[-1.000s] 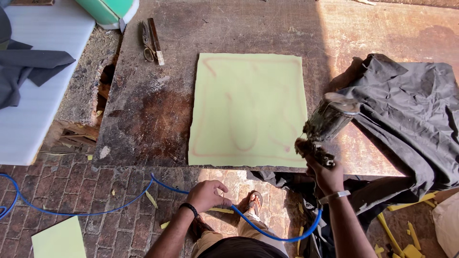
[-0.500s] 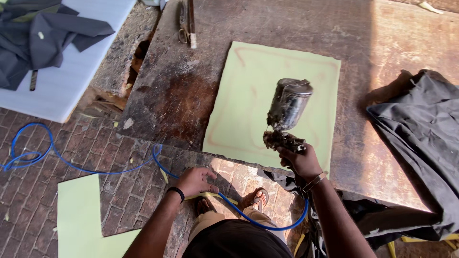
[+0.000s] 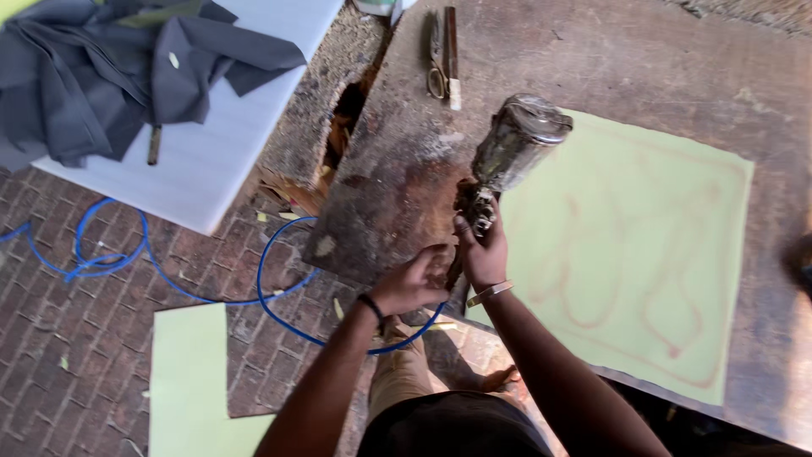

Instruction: The person uses a spray gun to apply adhesive to a yellow foam sheet, then places a black fabric piece over it and smooths it down. They use shears to trim the fabric edges along the foam outline. The process is repeated with a second foam sheet and fabric piece.

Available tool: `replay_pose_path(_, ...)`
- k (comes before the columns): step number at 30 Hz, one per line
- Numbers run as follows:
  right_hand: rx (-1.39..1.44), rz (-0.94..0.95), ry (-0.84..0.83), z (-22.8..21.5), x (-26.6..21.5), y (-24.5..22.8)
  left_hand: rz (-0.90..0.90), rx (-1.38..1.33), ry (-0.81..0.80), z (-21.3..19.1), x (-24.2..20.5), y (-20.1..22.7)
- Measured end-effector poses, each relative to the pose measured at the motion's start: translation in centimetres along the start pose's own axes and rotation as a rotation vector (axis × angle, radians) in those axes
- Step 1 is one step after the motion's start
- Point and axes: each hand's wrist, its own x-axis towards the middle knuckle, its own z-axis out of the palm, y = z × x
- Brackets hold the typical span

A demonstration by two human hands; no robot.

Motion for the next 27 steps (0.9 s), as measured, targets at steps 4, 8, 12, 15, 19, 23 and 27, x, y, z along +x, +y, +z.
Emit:
replay_pose_path(4, 0.188, 0.084, -0.234, 11.2, 2.8, 0.9, 0.108, 0.106, 0.544, -6.6, 4.6, -2.7)
replay_pose_path(8, -0.295, 0.444, -0.403, 14.6, 6.0, -0.6, -0.114, 0.284, 0.778, -18.2, 7.0, -7.0)
replay_pose_path(12, -0.509, 0.535, -0.367, 11.1, 6.2, -1.5, -0.095, 0.304, 0.784, -25.8, 10.1, -9.9)
replay_pose_path(15, -0.526, 0.53, -0.247, 8.1, 5.5, -0.8, -0.228, 0.024, 0.605, -27.8, 10.7, -10.4)
replay_pose_path(19, -0.411, 0.558, -0.061, 1.8, 3.9, 0.5, -0.294, 0.015, 0.535, -27.5, 11.6, -11.1)
replay_pose_path(23, -0.498, 0.505, 0.178, -6.2, 1.6, -0.1, -0.223, 0.105, 0.544, -28.9, 10.8, -11.4)
replay_pose_path(27, -0.471, 0.529, 0.546, -17.3, -2.1, -2.0, -0.208, 0.662, 0.796, -30.6, 7.1, -9.6)
